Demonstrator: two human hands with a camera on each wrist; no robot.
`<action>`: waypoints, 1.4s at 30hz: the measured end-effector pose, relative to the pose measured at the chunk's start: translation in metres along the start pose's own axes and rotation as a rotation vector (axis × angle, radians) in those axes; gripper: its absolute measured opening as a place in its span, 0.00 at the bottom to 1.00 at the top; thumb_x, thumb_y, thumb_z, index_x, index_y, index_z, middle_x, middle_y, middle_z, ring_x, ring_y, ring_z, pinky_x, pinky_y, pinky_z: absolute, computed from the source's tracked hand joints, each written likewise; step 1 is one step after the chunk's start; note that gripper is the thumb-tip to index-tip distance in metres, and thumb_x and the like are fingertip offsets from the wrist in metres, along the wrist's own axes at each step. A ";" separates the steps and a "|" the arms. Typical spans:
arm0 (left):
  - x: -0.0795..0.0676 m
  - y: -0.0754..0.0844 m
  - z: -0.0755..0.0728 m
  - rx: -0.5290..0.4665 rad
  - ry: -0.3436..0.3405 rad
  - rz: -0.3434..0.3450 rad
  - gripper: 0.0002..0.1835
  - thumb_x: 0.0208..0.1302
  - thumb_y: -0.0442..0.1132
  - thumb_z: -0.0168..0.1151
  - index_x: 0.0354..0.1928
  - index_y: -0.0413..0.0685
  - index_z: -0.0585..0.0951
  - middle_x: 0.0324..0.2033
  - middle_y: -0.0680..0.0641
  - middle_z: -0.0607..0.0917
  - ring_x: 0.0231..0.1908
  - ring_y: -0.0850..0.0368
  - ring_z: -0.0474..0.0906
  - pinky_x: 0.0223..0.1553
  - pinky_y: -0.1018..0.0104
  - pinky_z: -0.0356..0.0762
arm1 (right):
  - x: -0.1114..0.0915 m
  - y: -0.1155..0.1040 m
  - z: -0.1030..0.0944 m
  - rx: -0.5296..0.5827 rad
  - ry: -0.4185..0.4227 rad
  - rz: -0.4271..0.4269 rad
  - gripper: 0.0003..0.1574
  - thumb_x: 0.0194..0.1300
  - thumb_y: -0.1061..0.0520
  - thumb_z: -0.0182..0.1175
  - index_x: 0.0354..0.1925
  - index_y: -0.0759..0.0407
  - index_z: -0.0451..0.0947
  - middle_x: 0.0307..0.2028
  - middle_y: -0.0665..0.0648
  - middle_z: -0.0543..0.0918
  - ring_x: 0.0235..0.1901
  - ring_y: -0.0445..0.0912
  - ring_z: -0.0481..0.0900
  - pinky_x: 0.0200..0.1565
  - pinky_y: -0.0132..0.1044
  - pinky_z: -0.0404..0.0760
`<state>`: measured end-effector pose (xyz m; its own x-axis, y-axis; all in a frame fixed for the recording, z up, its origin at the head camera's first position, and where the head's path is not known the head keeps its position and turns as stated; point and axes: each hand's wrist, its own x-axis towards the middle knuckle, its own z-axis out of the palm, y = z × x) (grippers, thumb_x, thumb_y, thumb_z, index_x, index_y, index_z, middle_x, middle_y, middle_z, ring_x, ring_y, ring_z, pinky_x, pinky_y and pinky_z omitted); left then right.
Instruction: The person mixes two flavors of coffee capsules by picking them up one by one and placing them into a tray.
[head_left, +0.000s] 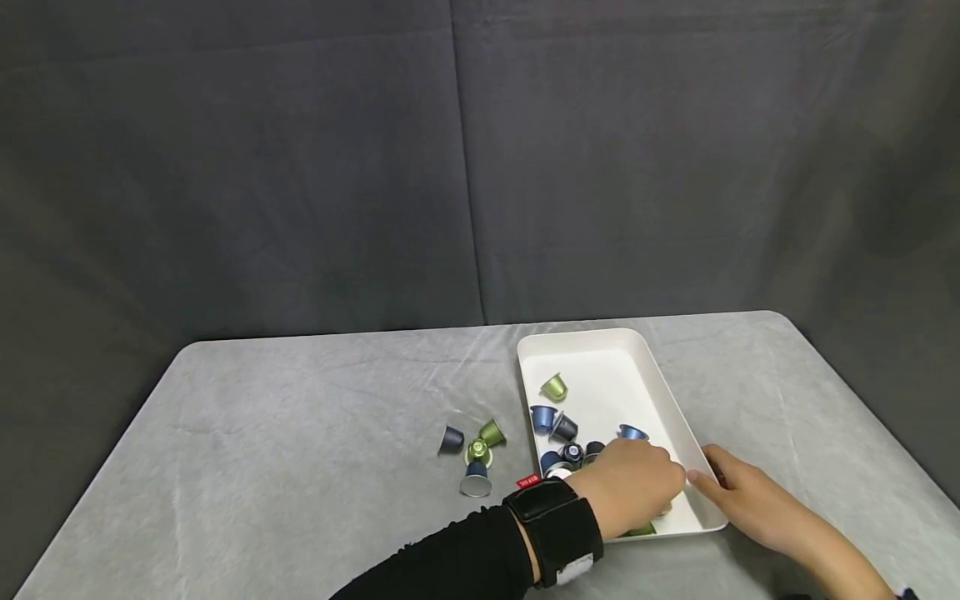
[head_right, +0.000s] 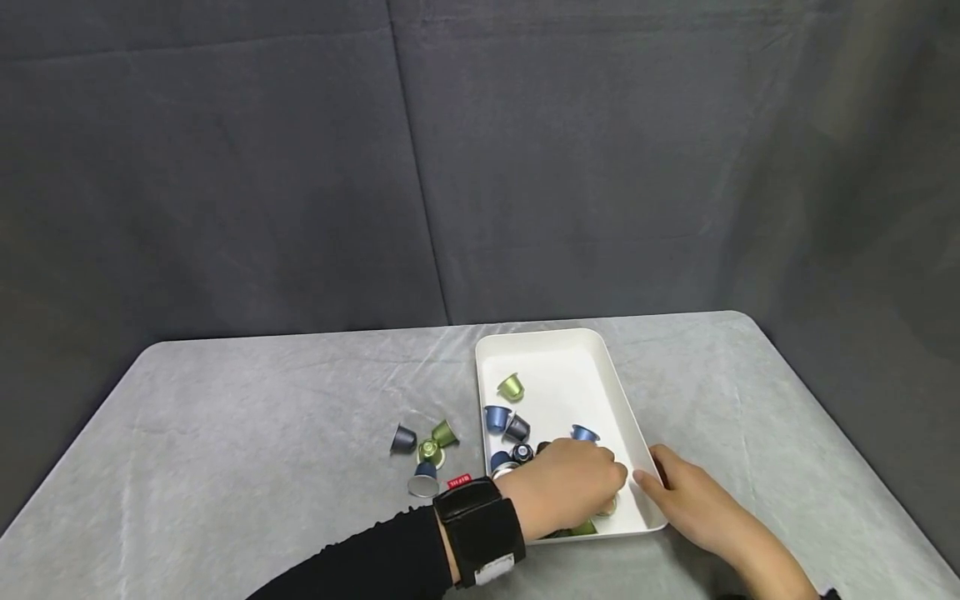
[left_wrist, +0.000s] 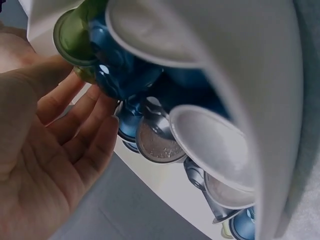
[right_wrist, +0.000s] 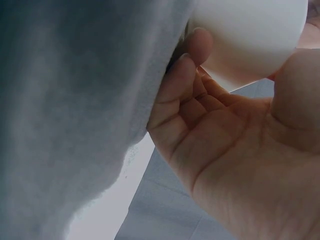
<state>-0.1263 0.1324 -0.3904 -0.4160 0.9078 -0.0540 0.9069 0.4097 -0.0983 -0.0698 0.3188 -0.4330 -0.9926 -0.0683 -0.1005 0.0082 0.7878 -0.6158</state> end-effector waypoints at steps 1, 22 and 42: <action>0.000 0.000 -0.001 -0.005 -0.001 -0.002 0.01 0.65 0.45 0.66 0.37 0.60 0.85 0.30 0.60 0.83 0.25 0.68 0.71 0.26 0.72 0.75 | 0.000 0.000 0.000 0.003 -0.001 0.004 0.12 0.76 0.51 0.52 0.39 0.58 0.66 0.24 0.49 0.62 0.25 0.41 0.63 0.25 0.33 0.63; -0.012 -0.002 -0.007 0.136 0.113 0.040 0.06 0.66 0.45 0.64 0.44 0.62 0.83 0.33 0.60 0.82 0.32 0.65 0.79 0.33 0.72 0.77 | 0.001 0.003 0.001 -0.002 0.025 -0.005 0.13 0.76 0.51 0.53 0.37 0.56 0.65 0.22 0.49 0.60 0.22 0.40 0.60 0.23 0.33 0.62; -0.046 -0.013 -0.025 -0.055 0.183 -0.060 0.13 0.69 0.53 0.61 0.53 0.67 0.83 0.44 0.65 0.82 0.46 0.68 0.77 0.44 0.73 0.72 | 0.002 0.001 0.001 -0.009 0.008 0.003 0.12 0.76 0.52 0.53 0.46 0.60 0.71 0.27 0.50 0.72 0.29 0.42 0.70 0.28 0.33 0.68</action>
<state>-0.1172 0.0874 -0.3615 -0.4551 0.8806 0.1321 0.8850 0.4637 -0.0414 -0.0713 0.3194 -0.4345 -0.9935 -0.0613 -0.0960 0.0098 0.7937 -0.6083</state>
